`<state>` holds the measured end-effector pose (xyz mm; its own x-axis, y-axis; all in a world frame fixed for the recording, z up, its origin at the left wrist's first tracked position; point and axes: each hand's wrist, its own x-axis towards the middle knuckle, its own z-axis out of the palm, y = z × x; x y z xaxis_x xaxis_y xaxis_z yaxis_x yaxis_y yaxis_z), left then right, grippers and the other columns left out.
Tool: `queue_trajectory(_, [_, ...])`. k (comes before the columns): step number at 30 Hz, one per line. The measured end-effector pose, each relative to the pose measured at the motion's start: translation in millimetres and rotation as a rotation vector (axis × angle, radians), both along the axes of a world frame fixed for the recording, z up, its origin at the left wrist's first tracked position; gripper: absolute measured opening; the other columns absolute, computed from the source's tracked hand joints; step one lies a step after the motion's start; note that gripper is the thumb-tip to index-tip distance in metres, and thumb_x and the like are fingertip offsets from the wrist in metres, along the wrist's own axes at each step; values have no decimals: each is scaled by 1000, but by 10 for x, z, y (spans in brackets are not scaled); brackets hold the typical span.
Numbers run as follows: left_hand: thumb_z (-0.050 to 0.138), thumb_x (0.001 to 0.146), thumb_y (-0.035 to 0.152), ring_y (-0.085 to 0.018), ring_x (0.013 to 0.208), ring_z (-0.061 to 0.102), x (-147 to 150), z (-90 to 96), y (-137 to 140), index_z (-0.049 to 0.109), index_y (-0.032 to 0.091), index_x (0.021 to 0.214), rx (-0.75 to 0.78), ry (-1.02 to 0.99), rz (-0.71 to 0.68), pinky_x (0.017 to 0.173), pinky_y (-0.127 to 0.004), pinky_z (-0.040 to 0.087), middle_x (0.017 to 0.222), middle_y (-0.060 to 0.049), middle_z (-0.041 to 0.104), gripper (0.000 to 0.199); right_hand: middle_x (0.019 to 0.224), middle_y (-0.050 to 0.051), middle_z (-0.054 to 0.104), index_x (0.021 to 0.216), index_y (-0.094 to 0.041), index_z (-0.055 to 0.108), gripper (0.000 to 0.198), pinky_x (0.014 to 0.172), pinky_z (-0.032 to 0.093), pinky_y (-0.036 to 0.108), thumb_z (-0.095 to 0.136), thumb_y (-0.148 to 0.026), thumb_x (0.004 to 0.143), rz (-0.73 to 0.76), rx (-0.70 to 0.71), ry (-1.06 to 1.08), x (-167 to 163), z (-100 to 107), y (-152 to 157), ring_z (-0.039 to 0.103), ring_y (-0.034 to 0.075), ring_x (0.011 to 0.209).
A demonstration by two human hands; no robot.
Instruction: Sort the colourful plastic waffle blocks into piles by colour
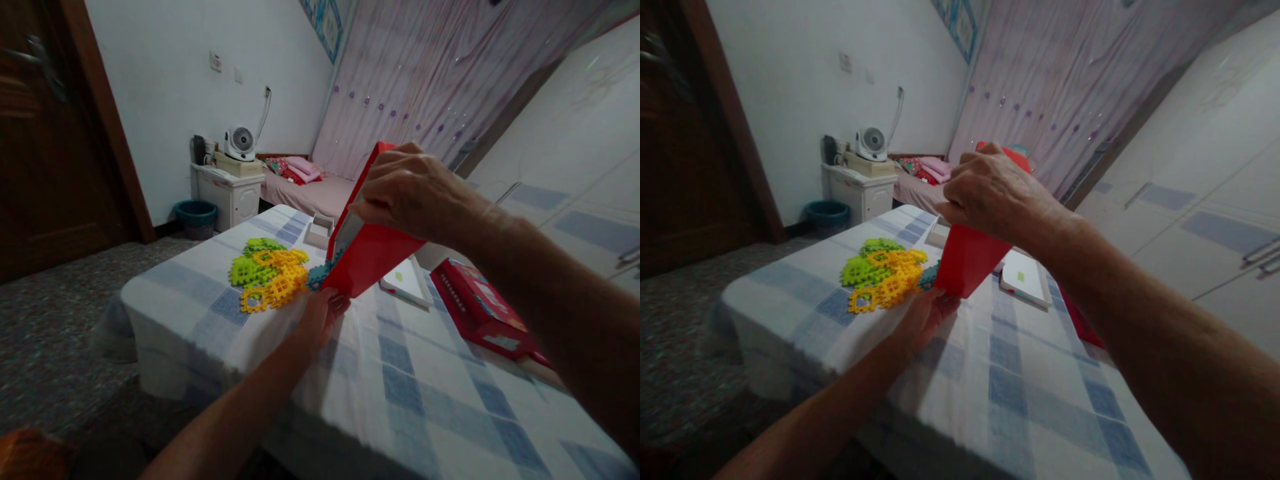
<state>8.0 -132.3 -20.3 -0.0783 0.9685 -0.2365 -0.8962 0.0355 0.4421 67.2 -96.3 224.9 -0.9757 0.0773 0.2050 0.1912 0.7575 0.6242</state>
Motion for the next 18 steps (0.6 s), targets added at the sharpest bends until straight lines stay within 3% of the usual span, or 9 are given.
queue_trajectory(4, [51,75,8,-10,61,60,-84,-53,65,58,14,80,-101,-43,-52,64,-22,51,70,-3,64,9,61,-4,51,57,-12,53,55,85,40,34,32,-43,97,71,-5,-87,-354,-117,125,56,8,77])
queue_trajectory(8, [53,75,10,-11,60,60,-102,-81,100,57,13,78,-116,-50,-69,61,-24,49,69,-5,64,6,63,-5,54,57,-11,54,57,83,42,33,32,-46,96,111,40,-93,-488,-145,251,59,8,78])
queue_trajectory(13, [53,75,11,-10,69,62,-149,-35,142,59,17,82,-66,-70,5,70,-23,48,77,-2,66,10,67,-3,54,60,-8,56,71,80,41,35,11,-49,97,89,136,-91,-584,-41,171,63,12,86])
queue_trajectory(18, [54,74,12,-12,64,61,-136,-72,134,58,15,77,-83,-77,-79,66,-25,47,70,-3,64,5,61,-4,52,60,-10,56,62,84,42,40,23,-47,97,33,146,-200,-642,-105,77,62,11,77])
